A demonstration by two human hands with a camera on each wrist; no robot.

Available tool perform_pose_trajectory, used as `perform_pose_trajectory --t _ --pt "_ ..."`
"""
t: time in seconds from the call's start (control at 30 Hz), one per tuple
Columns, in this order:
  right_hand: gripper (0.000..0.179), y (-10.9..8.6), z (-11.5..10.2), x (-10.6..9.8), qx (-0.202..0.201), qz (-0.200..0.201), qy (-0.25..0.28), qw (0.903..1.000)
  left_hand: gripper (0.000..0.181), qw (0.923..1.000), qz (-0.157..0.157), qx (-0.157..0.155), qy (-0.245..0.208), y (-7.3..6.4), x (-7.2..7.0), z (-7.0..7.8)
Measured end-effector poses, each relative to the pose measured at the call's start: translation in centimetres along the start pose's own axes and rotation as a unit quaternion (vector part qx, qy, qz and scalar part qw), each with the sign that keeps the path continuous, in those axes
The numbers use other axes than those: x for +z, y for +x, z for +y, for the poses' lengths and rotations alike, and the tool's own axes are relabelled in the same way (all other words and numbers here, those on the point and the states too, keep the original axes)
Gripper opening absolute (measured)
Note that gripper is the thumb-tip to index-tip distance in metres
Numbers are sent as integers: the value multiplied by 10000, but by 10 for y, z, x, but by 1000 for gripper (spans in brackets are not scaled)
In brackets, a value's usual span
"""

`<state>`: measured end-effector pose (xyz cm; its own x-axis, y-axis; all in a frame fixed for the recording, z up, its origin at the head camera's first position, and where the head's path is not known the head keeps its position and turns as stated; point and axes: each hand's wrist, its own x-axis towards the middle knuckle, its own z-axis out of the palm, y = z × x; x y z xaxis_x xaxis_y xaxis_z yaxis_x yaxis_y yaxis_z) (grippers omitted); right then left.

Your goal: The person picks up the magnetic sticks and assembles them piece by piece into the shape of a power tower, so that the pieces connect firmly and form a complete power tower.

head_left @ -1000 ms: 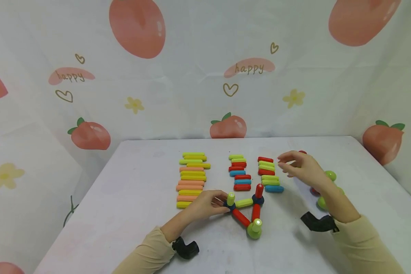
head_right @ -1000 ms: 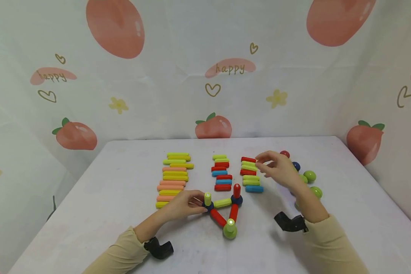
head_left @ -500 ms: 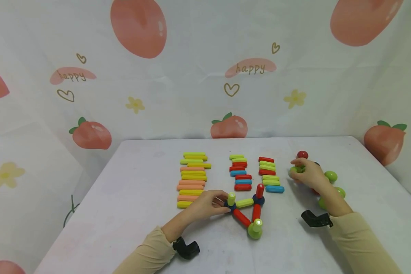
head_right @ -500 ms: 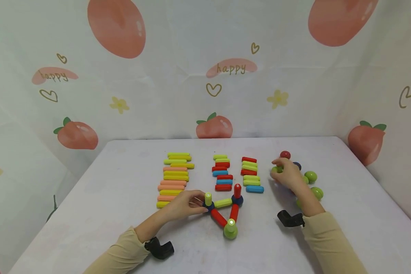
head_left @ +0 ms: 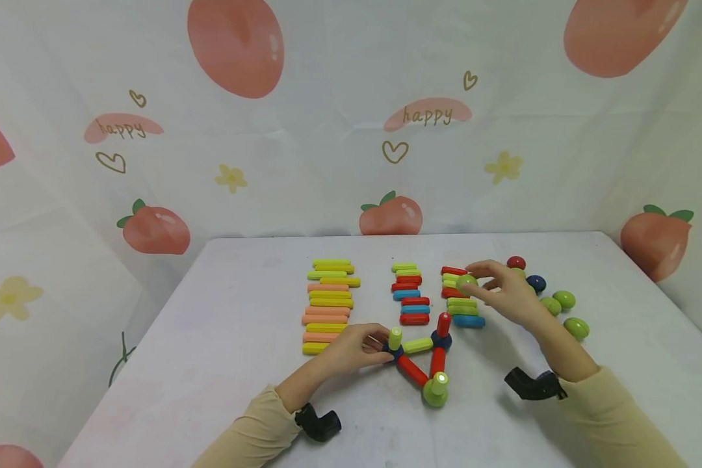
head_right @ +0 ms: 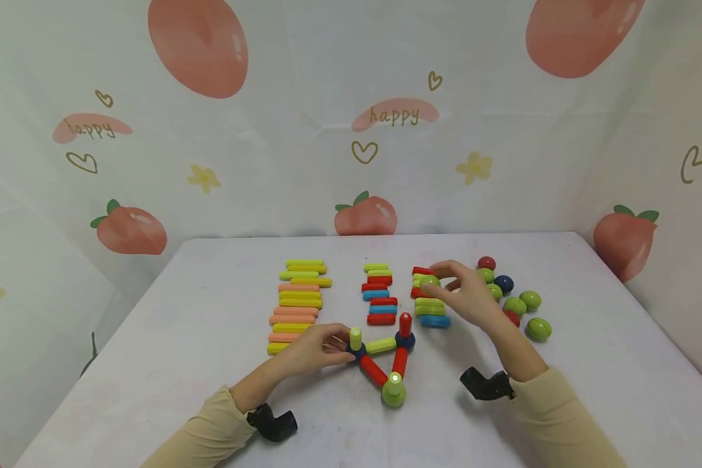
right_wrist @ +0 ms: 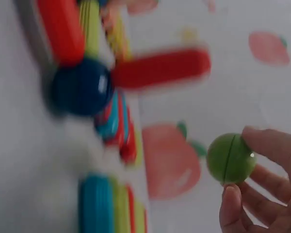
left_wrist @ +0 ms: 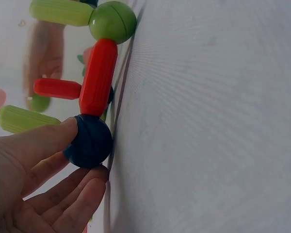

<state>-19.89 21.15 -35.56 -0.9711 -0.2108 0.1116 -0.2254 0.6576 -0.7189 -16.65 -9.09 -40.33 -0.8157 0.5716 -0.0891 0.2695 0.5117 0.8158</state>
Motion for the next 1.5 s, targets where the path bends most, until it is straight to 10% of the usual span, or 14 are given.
perform_pose_trajectory --t 0.37,0.7,0.9,1.13,1.5 --pt "34 -20 -61 50 -2029 -629 750 9743 31 9999 24 102 10 2 0 -1" --pt "36 -19 -70 64 -2051 -1152 690 9695 26 9998 62 186 35 2 0 -2" --pt "31 -17 -60 42 -2048 -521 516 9761 27 9998 25 177 -51 3 1 -3" --pt "33 -9 -18 -11 -483 455 -129 9977 26 10000 25 85 -40 3 2 -2" --pt "52 -7 56 -45 1210 249 -782 9893 27 9999 0 121 -48 2 1 -2"
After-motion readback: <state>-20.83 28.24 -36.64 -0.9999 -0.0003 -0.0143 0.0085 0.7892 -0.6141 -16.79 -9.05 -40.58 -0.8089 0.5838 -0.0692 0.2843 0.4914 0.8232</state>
